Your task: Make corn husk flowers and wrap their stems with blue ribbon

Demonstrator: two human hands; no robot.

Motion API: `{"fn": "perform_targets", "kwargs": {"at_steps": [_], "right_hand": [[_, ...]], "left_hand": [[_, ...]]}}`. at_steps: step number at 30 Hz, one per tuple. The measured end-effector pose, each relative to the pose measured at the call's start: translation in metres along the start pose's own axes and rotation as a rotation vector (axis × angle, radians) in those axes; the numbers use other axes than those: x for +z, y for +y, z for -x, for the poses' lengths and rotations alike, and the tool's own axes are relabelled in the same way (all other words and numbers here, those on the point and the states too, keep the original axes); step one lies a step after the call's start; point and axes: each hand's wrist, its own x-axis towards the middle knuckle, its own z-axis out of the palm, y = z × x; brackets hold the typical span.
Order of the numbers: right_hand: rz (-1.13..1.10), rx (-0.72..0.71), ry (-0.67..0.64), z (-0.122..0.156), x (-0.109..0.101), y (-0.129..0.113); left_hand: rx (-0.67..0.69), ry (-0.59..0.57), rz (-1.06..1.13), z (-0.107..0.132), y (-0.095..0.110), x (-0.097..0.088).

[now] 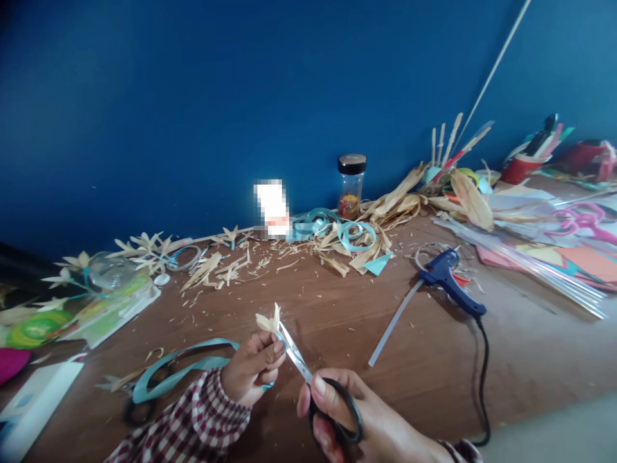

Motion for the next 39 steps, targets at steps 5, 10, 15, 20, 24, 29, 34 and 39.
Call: {"fn": "perform_targets", "kwargs": {"at_steps": [5, 10, 15, 20, 24, 29, 34, 39], "right_hand": [[-0.023, 0.023, -0.052, -0.006, 0.001, 0.0], [0.008, 0.007, -0.004, -0.004, 0.0, -0.003], [0.021, -0.025, 0.009, 0.004, -0.002, 0.0], [-0.007, -0.034, -0.039, -0.002, 0.002, 0.007], [0.014, -0.06, -0.013, -0.006, 0.001, 0.008], [0.039, -0.049, 0.037, 0.004, -0.007, 0.002], [0.074, -0.027, -0.055, 0.014, -0.014, 0.002], [0.013, -0.097, -0.059, 0.001, -0.006, 0.019]], "left_hand": [[-0.02, 0.016, 0.054, 0.001, -0.004, 0.002], [-0.018, 0.021, 0.035, 0.0, 0.0, -0.002], [-0.015, 0.005, -0.033, 0.0, 0.002, 0.001], [-0.037, -0.006, -0.015, 0.003, -0.002, 0.006], [-0.05, -0.014, -0.014, 0.003, -0.002, 0.004], [-0.018, -0.008, -0.05, 0.002, -0.002, 0.004], [-0.014, -0.018, -0.079, 0.004, -0.007, 0.007], [-0.047, -0.01, -0.03, 0.006, -0.006, 0.01]]}}
